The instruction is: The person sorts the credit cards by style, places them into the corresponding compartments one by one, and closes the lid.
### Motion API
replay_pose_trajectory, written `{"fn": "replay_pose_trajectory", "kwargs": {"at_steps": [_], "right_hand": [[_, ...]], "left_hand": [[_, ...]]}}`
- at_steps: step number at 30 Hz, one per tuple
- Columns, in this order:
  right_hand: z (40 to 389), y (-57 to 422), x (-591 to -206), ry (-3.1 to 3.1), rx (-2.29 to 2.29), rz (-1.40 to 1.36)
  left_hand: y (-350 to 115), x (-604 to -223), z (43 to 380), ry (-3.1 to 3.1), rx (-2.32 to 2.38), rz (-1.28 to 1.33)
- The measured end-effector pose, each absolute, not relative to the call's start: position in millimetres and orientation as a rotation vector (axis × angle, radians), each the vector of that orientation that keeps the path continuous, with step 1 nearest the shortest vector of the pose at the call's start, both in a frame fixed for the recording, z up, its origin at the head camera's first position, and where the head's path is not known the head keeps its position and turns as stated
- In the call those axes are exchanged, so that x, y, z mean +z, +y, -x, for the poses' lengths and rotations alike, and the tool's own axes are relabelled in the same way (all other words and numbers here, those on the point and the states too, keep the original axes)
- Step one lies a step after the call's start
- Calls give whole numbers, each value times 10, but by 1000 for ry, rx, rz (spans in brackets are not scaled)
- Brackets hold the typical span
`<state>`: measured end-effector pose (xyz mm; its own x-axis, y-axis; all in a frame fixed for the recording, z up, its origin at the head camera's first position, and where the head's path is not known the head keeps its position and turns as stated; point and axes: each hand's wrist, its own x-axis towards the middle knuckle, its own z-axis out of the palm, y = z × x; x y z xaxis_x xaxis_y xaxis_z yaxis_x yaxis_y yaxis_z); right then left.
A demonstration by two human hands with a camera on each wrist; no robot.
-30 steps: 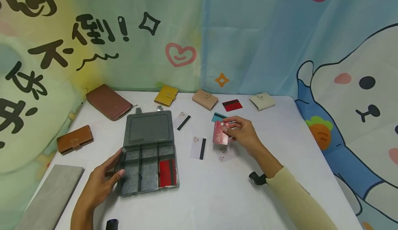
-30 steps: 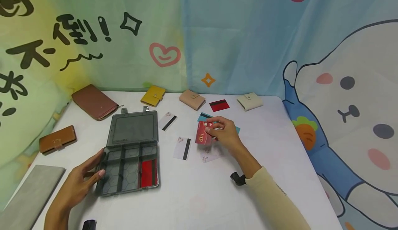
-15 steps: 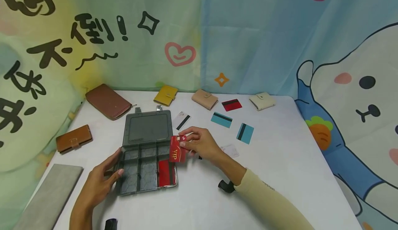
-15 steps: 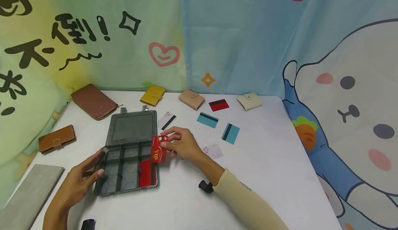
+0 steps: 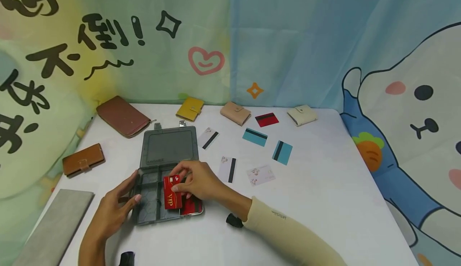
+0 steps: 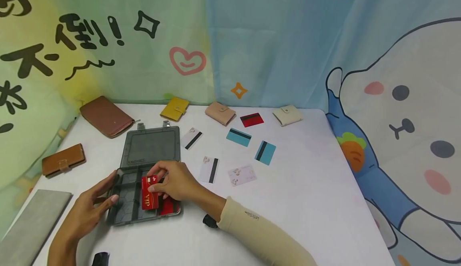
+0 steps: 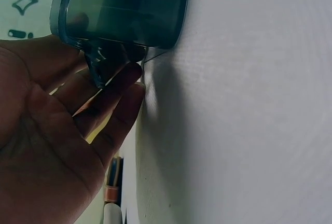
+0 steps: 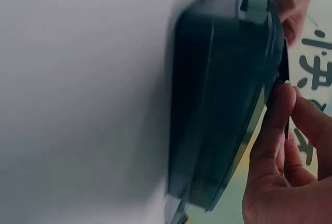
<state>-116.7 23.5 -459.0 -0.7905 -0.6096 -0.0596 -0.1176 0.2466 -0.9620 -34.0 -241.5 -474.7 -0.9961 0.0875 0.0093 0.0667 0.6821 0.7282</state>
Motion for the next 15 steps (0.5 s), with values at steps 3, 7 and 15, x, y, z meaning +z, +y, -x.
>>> {"fn": "replay_pose_trajectory", "kwargs": {"at_steps": [3,7,15], "right_hand": [[1130,149,-4585,2215,-1444,736],[1089,67,-4583,2436,-1183,857],[1113,60,-4589,2338,-1307,764]], "left_hand": [[-2410,-4733,343,2849,1238,-122],[-2405,-4721,345,2833,1236,-108],[-2412,-4746,344,2838,1233,-104]]}}
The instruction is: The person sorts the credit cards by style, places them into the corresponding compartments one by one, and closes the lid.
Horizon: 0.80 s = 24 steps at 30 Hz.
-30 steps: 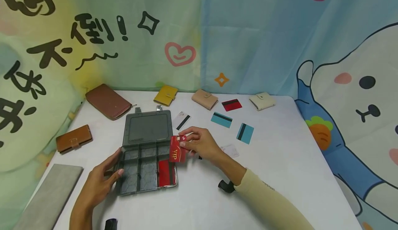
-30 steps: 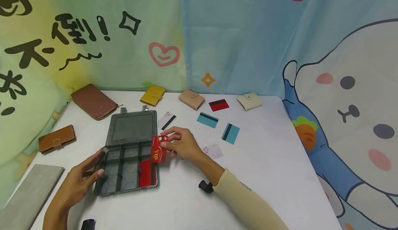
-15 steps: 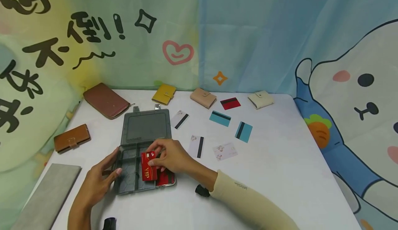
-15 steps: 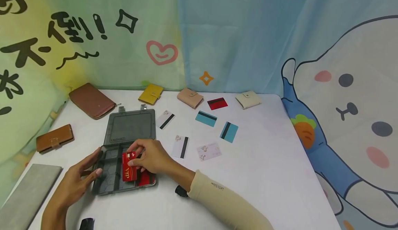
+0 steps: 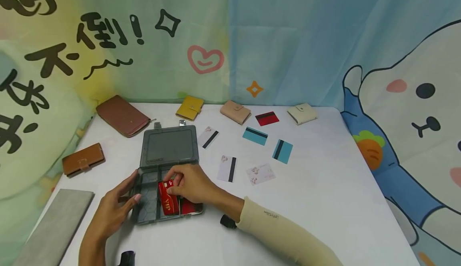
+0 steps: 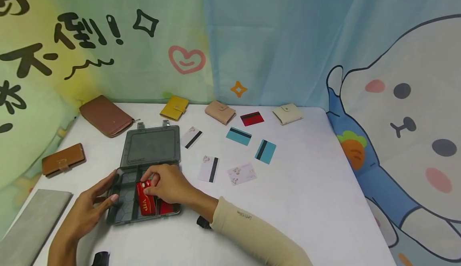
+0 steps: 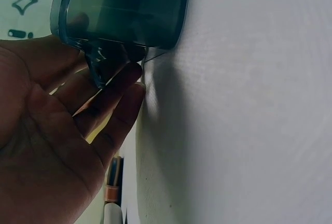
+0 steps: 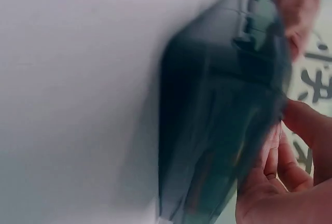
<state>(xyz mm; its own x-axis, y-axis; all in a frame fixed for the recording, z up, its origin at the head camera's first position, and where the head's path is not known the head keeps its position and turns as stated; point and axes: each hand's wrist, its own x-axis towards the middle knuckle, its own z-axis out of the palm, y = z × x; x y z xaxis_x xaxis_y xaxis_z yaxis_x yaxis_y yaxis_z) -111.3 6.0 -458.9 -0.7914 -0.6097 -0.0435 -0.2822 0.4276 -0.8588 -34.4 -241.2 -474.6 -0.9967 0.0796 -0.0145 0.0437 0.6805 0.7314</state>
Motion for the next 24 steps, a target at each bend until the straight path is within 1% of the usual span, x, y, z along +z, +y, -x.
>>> {"fn": "replay_pose_trajectory", "kwargs": {"at_steps": [4,8,13,20,24], "right_hand": [[1203,196,-4574,2124,-1585,563],[1265,357,-4546,2182,-1553,463],[1264,488,-4530,2300,-1388,464],[1230,559,-4548,2368,-1312,484],[1203,585,-4540,2421,-1232,568]], "left_hand": [[-2406,-4767,343,2839,1217,-95],[-2409,-4764,333,2847,1216,-103],[-2409,-4732,327,2877,1216,-144],[-2402,-4746,329,2889,1220,-156],[-2406,-4734,323,2889,1214,-144]]}}
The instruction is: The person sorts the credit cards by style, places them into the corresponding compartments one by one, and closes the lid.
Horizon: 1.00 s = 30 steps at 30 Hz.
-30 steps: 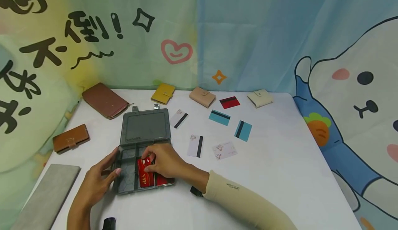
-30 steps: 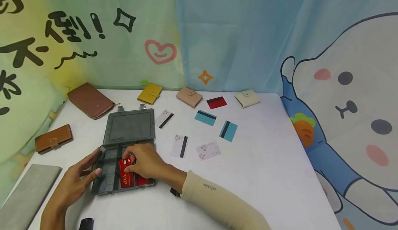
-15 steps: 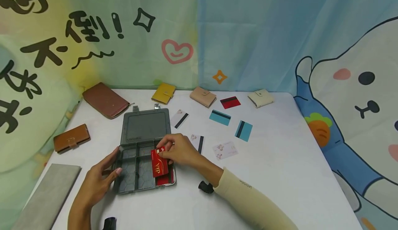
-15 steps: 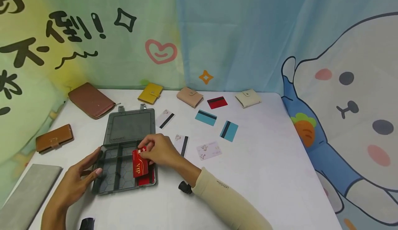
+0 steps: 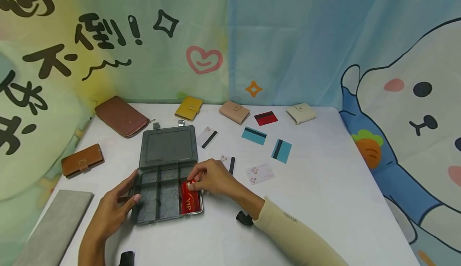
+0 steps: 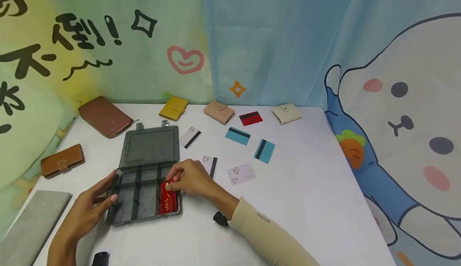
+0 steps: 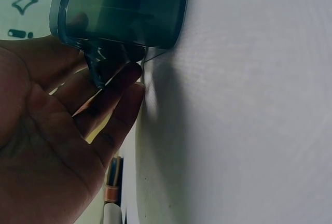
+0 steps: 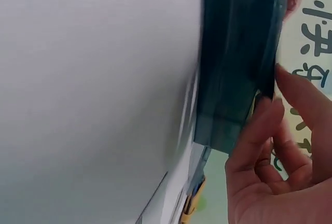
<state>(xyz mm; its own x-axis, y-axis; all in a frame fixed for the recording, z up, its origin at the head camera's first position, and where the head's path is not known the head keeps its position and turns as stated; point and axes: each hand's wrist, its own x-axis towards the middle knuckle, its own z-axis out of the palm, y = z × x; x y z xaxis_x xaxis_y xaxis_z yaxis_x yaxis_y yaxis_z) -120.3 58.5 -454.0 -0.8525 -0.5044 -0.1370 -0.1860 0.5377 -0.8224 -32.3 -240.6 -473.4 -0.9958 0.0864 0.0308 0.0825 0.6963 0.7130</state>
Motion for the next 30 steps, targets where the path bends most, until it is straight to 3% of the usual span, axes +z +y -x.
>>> {"fn": "replay_pose_trajectory", "kwargs": {"at_steps": [8,18,30], "right_hand": [[1331,709,-4578,2578,-1161,648],[1813,1068,-4697,2704,-926,371],[1738,1137,-4686,2817,-417,185]], "left_hand": [[-2397,-4724,327,2877,1212,-135],[-2391,-4733,319,2887,1223,-173],[-2404,-4727,317,2898,1211,-182]]}}
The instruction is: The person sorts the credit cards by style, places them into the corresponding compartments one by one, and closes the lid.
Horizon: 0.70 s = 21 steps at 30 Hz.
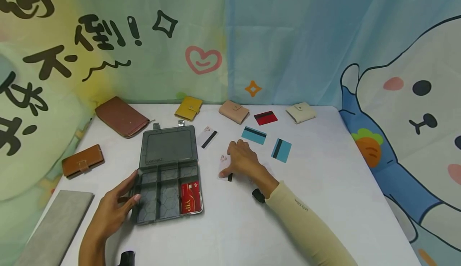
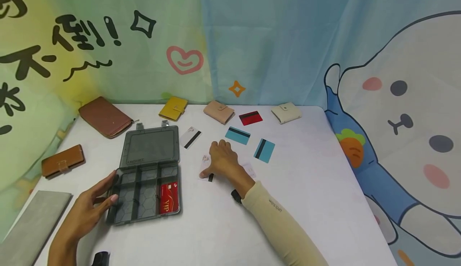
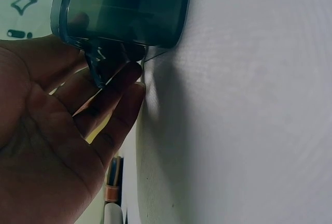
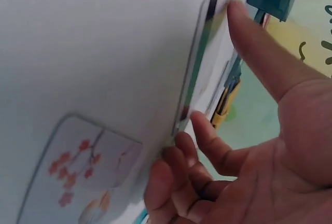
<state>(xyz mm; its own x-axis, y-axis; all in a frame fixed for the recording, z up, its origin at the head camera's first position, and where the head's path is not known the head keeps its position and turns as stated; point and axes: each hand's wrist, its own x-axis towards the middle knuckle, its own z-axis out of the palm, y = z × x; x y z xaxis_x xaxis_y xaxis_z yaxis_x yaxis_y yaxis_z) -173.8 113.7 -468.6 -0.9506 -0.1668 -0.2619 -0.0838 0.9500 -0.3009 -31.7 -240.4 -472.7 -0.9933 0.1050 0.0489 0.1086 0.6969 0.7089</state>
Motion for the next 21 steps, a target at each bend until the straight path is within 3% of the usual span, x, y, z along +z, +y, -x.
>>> {"fn": "replay_pose_trajectory", "kwargs": {"at_steps": [6,21], "right_hand": [[1698,1175,-4665,2787,-472,228],[1620,1106,-4500,2305,-1450,290]], "left_hand": [[-2393,-4719,325,-2895,-1220,171],[-2403,-4723,329,-2899,-1231,152]]}}
